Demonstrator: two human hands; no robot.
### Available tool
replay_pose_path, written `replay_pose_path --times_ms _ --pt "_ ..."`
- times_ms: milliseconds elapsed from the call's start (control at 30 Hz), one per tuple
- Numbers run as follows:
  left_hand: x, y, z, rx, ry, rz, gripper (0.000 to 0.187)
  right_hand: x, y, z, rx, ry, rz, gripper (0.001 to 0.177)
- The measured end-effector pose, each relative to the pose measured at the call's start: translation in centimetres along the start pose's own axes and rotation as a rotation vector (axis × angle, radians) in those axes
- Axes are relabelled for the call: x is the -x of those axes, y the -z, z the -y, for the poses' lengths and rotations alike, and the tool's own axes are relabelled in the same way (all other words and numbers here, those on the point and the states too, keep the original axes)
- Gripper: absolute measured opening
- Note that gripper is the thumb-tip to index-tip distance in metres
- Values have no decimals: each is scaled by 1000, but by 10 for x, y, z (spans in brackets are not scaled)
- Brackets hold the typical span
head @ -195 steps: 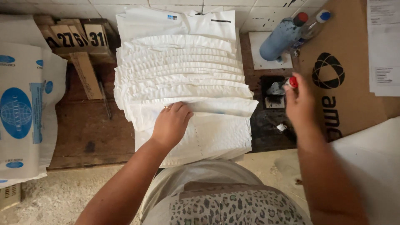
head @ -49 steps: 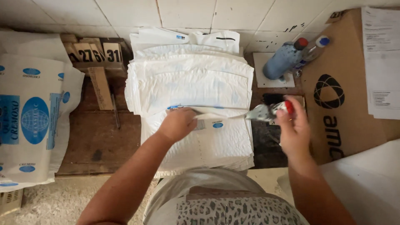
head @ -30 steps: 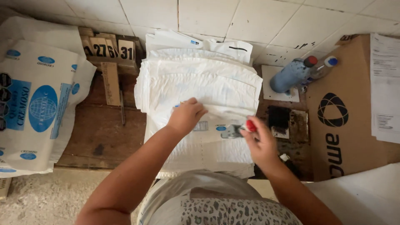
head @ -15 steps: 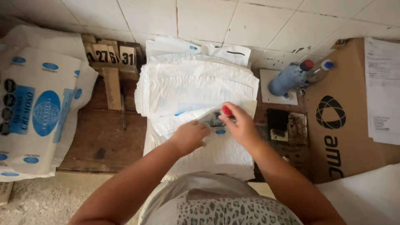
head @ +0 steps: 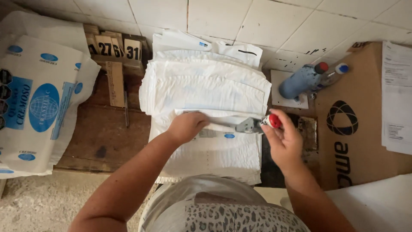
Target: Stamping individual plastic cheese bags with a handheld stamp and flipping them over in a stack
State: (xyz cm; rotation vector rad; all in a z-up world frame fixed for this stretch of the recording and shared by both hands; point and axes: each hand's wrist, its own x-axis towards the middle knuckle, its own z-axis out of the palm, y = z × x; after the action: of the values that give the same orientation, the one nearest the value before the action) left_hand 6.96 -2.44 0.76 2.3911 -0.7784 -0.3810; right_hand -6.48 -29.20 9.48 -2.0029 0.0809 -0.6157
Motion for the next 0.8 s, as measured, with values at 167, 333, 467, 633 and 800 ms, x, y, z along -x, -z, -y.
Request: replay_pose_path --times_ms 167,333,467,633,800 --pt "-19 -17 11 32 113 -104 25 15 -32 -21 77 60 101 45" --pt "-26 -25 21 200 84 -198 12 19 -82 -53 364 427 127 43" --pt "6 13 -6 642 -577 -178 36 0 -83 -63 383 362 177 46" --pt "16 7 -3 -338 -288 196 49 -24 -54 -37 136 37 101 45" --pt "1 -21 28 -243 -392 -38 19 -20 -13 -13 12 -45 -38 42"
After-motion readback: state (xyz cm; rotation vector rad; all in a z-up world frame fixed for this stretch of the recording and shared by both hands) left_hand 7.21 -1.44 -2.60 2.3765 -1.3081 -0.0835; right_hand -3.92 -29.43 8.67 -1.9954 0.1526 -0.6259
